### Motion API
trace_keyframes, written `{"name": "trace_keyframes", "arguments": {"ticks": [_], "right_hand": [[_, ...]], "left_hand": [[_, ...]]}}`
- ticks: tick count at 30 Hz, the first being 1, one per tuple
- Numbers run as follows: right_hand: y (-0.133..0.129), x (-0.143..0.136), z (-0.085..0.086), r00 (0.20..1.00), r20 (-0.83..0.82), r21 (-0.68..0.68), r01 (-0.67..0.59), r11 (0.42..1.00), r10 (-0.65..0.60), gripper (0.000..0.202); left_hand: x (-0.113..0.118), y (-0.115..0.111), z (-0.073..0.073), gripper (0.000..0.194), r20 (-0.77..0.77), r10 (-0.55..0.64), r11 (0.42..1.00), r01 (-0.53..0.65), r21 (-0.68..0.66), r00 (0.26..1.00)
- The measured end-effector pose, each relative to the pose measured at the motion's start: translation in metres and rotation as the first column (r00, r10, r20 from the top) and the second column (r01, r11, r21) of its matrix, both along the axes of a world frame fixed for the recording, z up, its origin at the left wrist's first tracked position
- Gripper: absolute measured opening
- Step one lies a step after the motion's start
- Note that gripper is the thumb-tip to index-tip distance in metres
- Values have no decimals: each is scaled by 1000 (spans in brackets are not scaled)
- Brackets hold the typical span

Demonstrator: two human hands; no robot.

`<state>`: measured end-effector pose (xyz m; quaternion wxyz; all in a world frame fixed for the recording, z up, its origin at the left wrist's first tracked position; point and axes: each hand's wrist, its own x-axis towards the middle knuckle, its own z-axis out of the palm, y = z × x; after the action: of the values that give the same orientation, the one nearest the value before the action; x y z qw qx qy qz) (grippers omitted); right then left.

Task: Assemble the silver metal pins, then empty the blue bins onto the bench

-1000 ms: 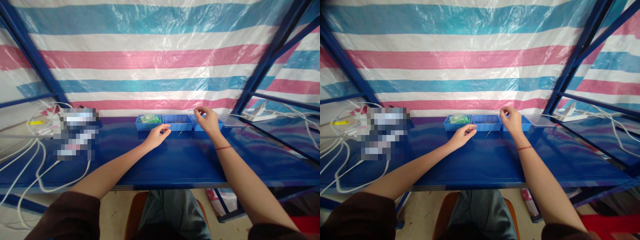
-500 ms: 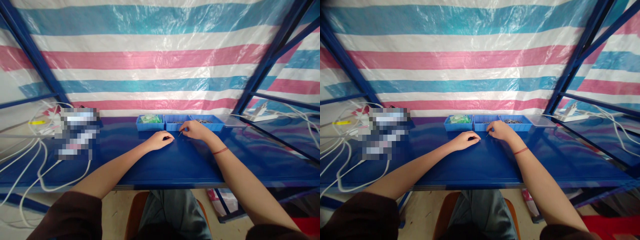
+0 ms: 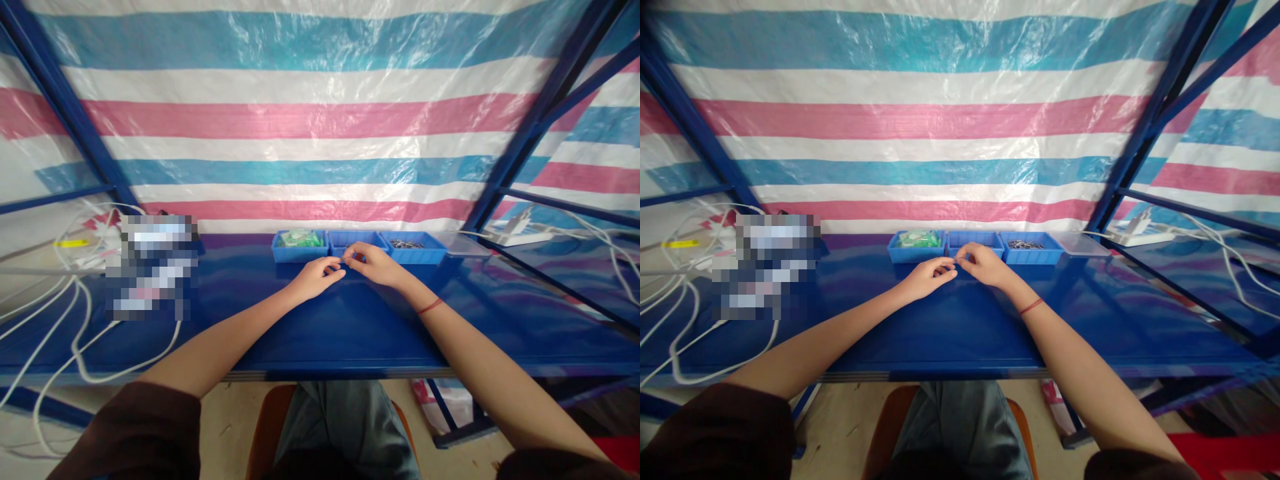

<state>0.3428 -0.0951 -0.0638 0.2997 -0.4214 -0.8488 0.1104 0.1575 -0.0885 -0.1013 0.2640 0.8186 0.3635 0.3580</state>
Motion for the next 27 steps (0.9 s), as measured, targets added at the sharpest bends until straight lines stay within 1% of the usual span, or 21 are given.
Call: {"name": "trace_keyframes", "arguments": {"ticks": [1, 3, 5, 8, 11, 15, 19, 21, 23, 25, 27], "right_hand": [[1, -3, -1, 994, -105, -21, -30, 999, 28, 16], [0, -8, -3, 964, -254, -48, -96, 994, 81, 17], [-1, -13, -4, 930, -355, -83, -137, 987, 99, 17], [-4, -18, -5, 894, -443, -161, -152, 975, 67, 19], [-6, -20, -5, 876, -479, -182, -170, 969, 64, 21], [-7, -21, -4, 871, -485, -146, -171, 974, 80, 24], [-7, -21, -2, 851, -522, -112, -140, 984, 62, 24], [-7, -19, 0, 844, -534, -98, -124, 987, 53, 24], [-6, -17, 1, 846, -531, -83, -101, 991, 42, 23], [-6, -14, 2, 864, -502, -56, -66, 996, 29, 23], [-6, -12, 3, 898, -440, -16, -29, 999, 19, 22]], "left_hand": [[0, 0, 1, 28, 19, -12, 1000, 12, -2, 1000], [0, -1, 3, 25, 54, -28, 1000, 28, 3, 998], [-1, -2, 6, 24, 88, -29, 1000, 28, 5, 996], [-1, -3, 8, 23, 111, -25, 1000, 26, -4, 993], [-2, -2, 7, 23, 106, -18, 1000, 20, -18, 994], [-1, -2, 5, 23, 106, -38, 998, 43, -40, 994], [0, -4, 8, 24, 156, -45, 998, 49, -26, 987], [0, -5, 9, 23, 189, -16, 1000, 16, -2, 982], [0, -5, 11, 21, 220, 34, 999, -41, 30, 975], [-1, -5, 12, 19, 249, 78, 992, -99, 75, 965], [-2, -6, 13, 18, 264, 98, 982, -136, 130, 960]]}}
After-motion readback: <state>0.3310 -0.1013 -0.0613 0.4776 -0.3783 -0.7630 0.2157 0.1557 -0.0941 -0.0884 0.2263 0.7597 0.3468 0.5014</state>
